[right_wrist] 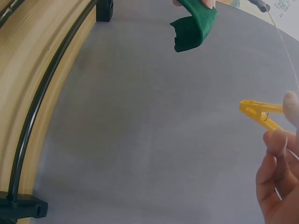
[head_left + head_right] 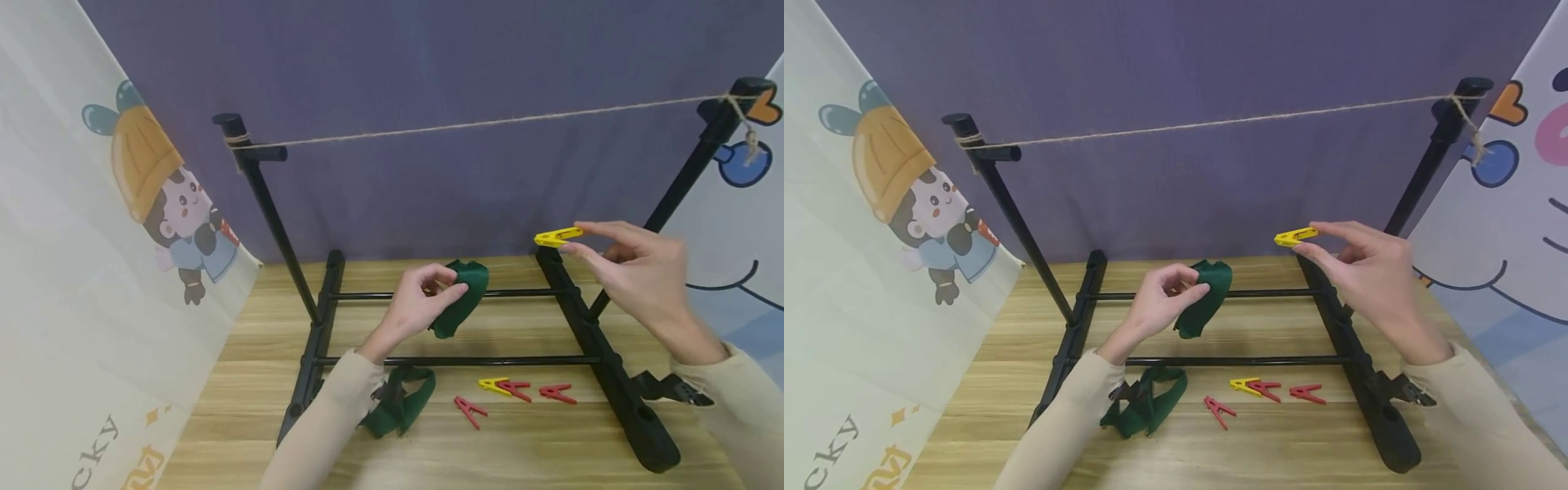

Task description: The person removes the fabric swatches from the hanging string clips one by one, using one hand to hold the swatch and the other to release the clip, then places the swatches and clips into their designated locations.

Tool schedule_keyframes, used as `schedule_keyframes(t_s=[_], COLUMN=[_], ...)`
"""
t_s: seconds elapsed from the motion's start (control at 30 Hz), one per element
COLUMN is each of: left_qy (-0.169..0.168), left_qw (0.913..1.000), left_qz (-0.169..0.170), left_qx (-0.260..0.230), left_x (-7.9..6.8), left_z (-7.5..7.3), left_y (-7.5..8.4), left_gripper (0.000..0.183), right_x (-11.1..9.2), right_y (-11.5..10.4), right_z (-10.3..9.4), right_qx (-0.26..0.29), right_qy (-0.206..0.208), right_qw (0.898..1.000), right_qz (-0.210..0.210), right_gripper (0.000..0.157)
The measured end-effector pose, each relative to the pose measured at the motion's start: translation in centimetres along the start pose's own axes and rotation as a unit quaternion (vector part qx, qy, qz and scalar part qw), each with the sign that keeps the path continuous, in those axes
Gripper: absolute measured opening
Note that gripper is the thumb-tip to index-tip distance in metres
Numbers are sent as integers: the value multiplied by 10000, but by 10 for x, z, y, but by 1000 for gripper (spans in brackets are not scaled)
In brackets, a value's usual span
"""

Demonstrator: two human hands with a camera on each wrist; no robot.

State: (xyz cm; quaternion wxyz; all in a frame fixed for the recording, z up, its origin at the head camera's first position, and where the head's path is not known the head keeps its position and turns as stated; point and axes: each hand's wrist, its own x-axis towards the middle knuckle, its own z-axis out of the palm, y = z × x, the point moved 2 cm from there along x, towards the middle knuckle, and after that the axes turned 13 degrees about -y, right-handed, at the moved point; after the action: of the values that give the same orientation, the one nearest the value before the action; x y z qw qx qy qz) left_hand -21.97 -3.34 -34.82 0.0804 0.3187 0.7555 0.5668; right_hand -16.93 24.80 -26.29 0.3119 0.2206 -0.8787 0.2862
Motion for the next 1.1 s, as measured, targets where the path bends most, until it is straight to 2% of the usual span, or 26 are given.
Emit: schedule_keyframes(t_s=[0.17, 0.23, 0.4, 0.5, 0.77, 0.97, 1.1], left_qy=[-107, -162, -169, -86, -79, -177, -251], left_qw=[9998, 9996, 9996, 9998, 9999, 9995, 9990], left_qz=[-172, -212, -227, -150, 1, -226, -345], left_qx=[27, 47, 47, 50, 123, 136, 161], left_x=[-14, -17, -14, -16, -22, -28, -34], left_z=[-2, -2, 0, -1, -4, -3, -3], left_y=[24, 25, -4, -10, -18, -23, -16], left_gripper=[19, 19, 21, 21, 19, 20, 18], right_x=[-7, -9, -14, -16, -21, -25, -27], right_y=[11, 16, 21, 23, 23, 23, 22], right_z=[6, 8, 12, 14, 18, 21, 23], right_qx=[17, -5, -8, 15, 128, 157, 256], right_qy=[-138, -147, -199, -201, -165, -215, -228], right_qw=[9998, 9997, 9992, 9991, 9993, 9991, 9989], right_qz=[137, 194, 336, 361, 309, 323, 310], right_gripper=[35, 35, 34, 34, 34, 35, 35])
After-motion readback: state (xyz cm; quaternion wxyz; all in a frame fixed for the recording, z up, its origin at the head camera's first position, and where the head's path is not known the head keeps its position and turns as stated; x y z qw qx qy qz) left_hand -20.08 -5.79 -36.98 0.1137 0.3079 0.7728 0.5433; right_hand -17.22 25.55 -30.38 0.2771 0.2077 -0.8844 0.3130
